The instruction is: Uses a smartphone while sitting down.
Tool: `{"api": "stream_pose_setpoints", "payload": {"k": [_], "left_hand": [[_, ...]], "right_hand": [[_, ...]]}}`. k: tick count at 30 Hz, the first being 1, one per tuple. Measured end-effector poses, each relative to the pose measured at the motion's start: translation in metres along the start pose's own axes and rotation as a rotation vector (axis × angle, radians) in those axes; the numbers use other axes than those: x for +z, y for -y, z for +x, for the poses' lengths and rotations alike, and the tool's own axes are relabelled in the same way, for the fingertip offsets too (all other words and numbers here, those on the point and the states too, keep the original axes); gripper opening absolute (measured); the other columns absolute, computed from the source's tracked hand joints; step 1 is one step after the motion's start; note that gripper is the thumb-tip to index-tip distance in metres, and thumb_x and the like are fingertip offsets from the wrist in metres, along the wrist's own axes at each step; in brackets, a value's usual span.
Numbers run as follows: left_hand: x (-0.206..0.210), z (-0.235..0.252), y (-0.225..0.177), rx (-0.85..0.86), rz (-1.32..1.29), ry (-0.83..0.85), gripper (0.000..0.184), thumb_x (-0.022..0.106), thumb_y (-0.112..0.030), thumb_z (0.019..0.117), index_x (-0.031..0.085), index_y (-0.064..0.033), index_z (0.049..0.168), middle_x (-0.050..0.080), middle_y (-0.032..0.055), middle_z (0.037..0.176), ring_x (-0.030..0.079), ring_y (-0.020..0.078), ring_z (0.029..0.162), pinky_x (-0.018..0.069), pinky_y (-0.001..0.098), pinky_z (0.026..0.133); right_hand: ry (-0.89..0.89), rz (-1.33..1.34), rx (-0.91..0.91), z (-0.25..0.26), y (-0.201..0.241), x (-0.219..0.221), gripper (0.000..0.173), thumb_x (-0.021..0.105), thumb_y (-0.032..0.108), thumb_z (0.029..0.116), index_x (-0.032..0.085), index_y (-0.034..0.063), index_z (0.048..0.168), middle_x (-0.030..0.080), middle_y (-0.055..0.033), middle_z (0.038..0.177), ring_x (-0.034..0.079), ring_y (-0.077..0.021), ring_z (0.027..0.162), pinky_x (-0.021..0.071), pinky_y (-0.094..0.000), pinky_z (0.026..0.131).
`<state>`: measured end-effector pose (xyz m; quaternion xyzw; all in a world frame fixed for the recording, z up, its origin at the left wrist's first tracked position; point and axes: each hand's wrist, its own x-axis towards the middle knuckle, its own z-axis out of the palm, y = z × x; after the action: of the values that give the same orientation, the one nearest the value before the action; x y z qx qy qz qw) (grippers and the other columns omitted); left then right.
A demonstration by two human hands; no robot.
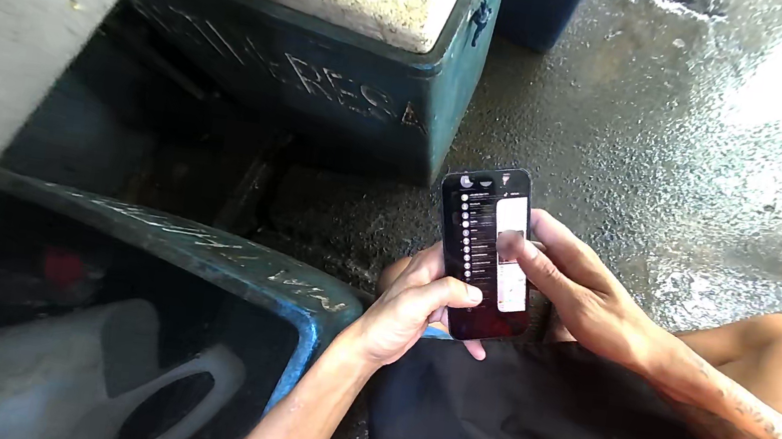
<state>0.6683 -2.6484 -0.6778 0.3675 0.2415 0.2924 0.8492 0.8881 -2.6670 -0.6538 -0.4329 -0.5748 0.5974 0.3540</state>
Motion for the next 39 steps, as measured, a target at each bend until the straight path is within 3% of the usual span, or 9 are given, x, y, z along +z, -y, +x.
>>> {"api": "stream_pose_setpoints", "payload": {"k": [3,6,8,12,14,19,24,31,39], "left_hand": [[0.0,0.0,0.001,0.005,0.004,-0.012,0.028,0.054,-0.01,0.0928,0.058,-0.0122,0.121,0.073,0.0075,0.103,0.075,0.018,0.083,0.0649,0.0347,0.066],[0.0,0.0,0.001,0.006,-0.001,-0.015,0.03,0.053,-0.008,0.0918,0.058,-0.0121,0.121,0.073,0.0079,0.103,0.075,0.018,0.084,0.0649,0.0352,0.066],[0.0,0.0,0.001,0.0,0.006,-0.021,0.031,0.053,-0.008,0.0912,0.058,-0.0116,0.122,0.073,0.0083,0.103,0.075,0.0187,0.083,0.0649,0.0357,0.066],[0.0,0.0,0.0,-0.021,0.034,-0.023,0.03,0.053,-0.01,0.0922,0.057,-0.0109,0.122,0.073,0.0089,0.105,0.075,0.0198,0.084,0.0651,0.0362,0.066],[0.001,0.0,0.0,-0.023,0.034,-0.018,0.031,0.054,-0.011,0.0925,0.057,-0.0118,0.123,0.073,0.0085,0.105,0.075,0.0198,0.084,0.0652,0.0364,0.066],[0.0,0.0,0.0,0.016,-0.009,-0.047,0.028,0.054,-0.012,0.092,0.06,-0.0123,0.119,0.073,0.0083,0.102,0.075,0.0189,0.083,0.0649,0.0369,0.065],[-0.001,0.0,0.0,0.01,-0.048,-0.041,0.028,0.051,-0.011,0.0937,0.058,-0.011,0.121,0.073,0.011,0.104,0.076,0.0213,0.084,0.0651,0.038,0.066],[-0.001,0.0,0.0,0.013,-0.045,-0.045,0.029,0.052,-0.01,0.0921,0.058,-0.0105,0.12,0.073,0.0103,0.102,0.076,0.0202,0.084,0.0651,0.0373,0.066],[0.003,0.0,-0.003,0.003,-0.04,-0.063,0.026,0.055,-0.011,0.0919,0.06,-0.0109,0.118,0.074,0.009,0.103,0.075,0.0208,0.086,0.0653,0.0383,0.067]], "right_hand": [[0.013,0.057,0.025,-0.002,-0.002,0.003,0.047,0.063,0.012,0.0951,0.045,0.0112,0.139,0.072,-0.0031,0.111,0.073,-0.0125,0.097,0.063,-0.0267,0.083],[0.029,0.079,0.03,-0.002,-0.005,0.004,0.062,0.07,0.003,0.0845,0.044,0.012,0.139,0.072,-0.005,0.115,0.073,-0.0157,0.101,0.063,-0.0297,0.087],[0.02,0.055,0.029,-0.002,-0.005,0.003,0.057,0.068,0.004,0.0874,0.045,0.0113,0.139,0.072,-0.0042,0.113,0.073,-0.0142,0.1,0.0629,-0.0281,0.086],[-0.025,-0.022,-0.028,-0.001,-0.006,0.004,0.028,0.048,0.016,0.107,0.049,0.0095,0.134,0.071,-0.0009,0.103,0.071,-0.0079,0.092,0.0611,-0.0227,0.079],[-0.034,-0.024,-0.012,-0.002,-0.004,0.004,0.028,0.048,0.019,0.1073,0.05,0.0098,0.134,0.07,0.0,0.105,0.07,-0.007,0.094,0.0605,-0.0229,0.081],[0.094,0.115,0.055,-0.002,-0.004,0.002,0.076,0.068,0.002,0.0784,0.037,0.0154,0.146,0.07,-0.0041,0.12,0.071,-0.0162,0.106,0.0622,-0.0311,0.089],[0.153,0.137,0.058,-0.002,-0.003,-0.001,0.093,0.065,-0.005,0.0732,0.026,0.0162,0.155,0.067,-0.0068,0.127,0.069,-0.0175,0.112,0.0613,-0.032,0.092],[0.144,0.122,0.079,-0.002,0.0,0.0,0.085,0.065,-0.002,0.0752,0.031,0.0174,0.15,0.068,-0.0045,0.124,0.07,-0.0158,0.109,0.0616,-0.0303,0.09],[-0.013,-0.055,0.052,-0.002,0.015,-0.005,0.066,0.056,0.029,0.1021,0.026,0.0153,0.159,0.066,-0.0018,0.132,0.068,-0.0127,0.114,0.059,-0.0287,0.095]]}}
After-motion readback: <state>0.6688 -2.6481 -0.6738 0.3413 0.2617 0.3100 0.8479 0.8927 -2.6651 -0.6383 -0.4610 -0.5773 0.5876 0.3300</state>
